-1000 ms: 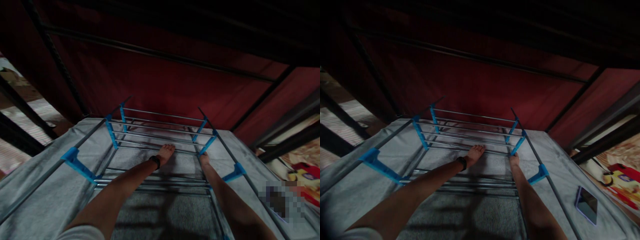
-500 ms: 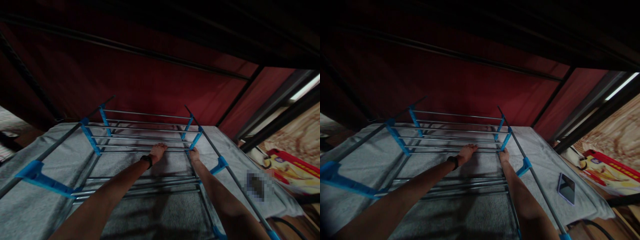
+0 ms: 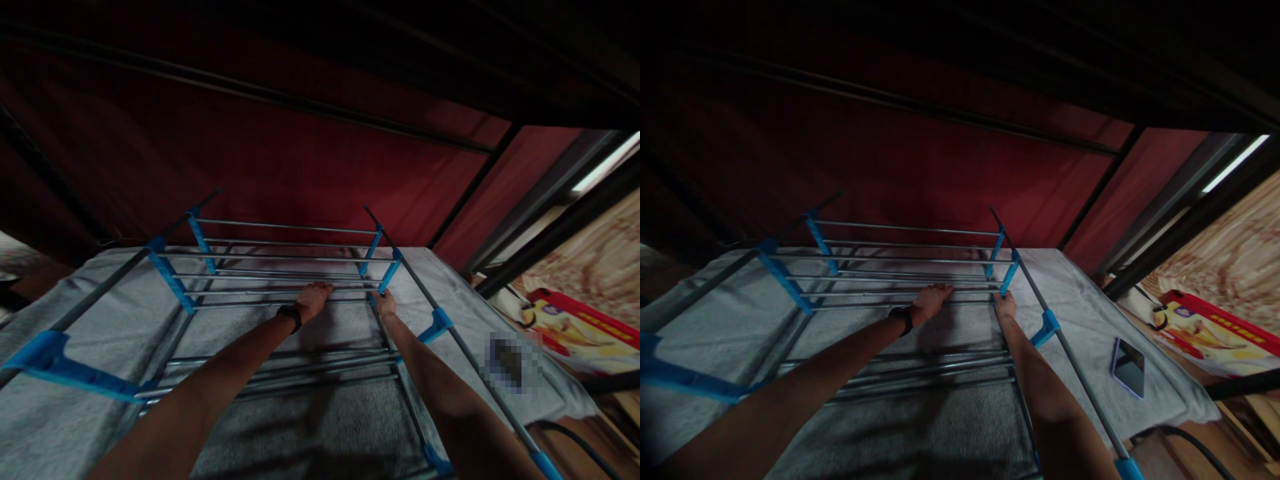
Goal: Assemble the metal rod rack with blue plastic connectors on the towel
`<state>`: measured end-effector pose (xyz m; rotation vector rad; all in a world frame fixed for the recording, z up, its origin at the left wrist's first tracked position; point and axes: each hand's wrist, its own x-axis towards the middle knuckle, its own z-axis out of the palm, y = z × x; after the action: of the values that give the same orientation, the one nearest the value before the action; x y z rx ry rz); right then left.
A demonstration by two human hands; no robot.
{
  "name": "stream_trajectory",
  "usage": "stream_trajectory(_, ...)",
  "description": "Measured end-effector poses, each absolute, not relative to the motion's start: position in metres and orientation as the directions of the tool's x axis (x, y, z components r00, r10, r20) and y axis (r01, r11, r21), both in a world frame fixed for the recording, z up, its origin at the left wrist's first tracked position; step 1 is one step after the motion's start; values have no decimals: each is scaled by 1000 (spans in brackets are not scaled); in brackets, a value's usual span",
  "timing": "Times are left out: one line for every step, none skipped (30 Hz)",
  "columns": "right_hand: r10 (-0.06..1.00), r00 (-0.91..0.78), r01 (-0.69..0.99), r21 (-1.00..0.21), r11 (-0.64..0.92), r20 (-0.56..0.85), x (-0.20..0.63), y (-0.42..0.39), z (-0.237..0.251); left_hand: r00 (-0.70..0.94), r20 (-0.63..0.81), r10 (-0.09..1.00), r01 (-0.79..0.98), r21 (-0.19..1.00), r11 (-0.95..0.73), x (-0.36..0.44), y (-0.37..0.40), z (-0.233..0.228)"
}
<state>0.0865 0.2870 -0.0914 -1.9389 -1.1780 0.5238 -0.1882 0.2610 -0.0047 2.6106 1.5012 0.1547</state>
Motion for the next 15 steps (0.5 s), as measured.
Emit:
stream_trajectory(871,489,551,-790,-268,46,86,287,-91,503,25,864,851,158,-500,-188,262,-5)
stream_trajectory(869,492,557,-783,-276,43,85,286,-90,503,23,864,852,156,-500,-188,262,-6)
stream_trajectory(869,493,564,-776,-281,44,85,285,-89,501,23,865,853,153,-498,-188,263,-6)
stream_trajectory(869,493,573,-769,-284,46,84,284,-87,499,22,867,855,152,-496,-188,263,-7)
stream_trajectory(869,493,583,-761,-286,51,83,282,-86,499,21,866,855,151,-496,-188,263,-8)
stream_trajectory(869,492,593,-752,-288,56,82,280,-85,502,21,865,853,152,-499,-188,263,-9)
stream_trajectory(868,492,604,-742,-290,61,81,279,-83,506,21,862,851,153,-503,-188,264,-9)
stream_trajectory(868,493,616,-731,-293,67,80,277,-82,508,20,861,849,155,-505,-189,264,-10)
stream_trajectory(867,493,627,-720,-296,73,79,276,-80,509,20,861,849,156,-505,-189,264,-10)
stream_trajectory(867,492,638,-709,-299,78,79,276,-79,510,19,860,848,158,-506,-189,265,-10)
stream_trajectory(868,490,649,-699,-301,82,78,275,-77,511,18,860,847,159,-507,-190,265,-10)
stream_trajectory(869,488,659,-689,-302,85,78,275,-76,511,17,859,847,160,-507,-190,265,-10)
stream_trajectory(870,485,667,-680,-303,89,78,275,-74,512,16,859,846,162,-508,-191,265,-10)
stream_trajectory(872,480,677,-672,-300,93,78,275,-73,515,17,857,844,167,-510,-191,265,-11)
stream_trajectory(874,475,685,-665,-297,99,78,275,-73,519,20,855,840,173,-514,-192,266,-11)
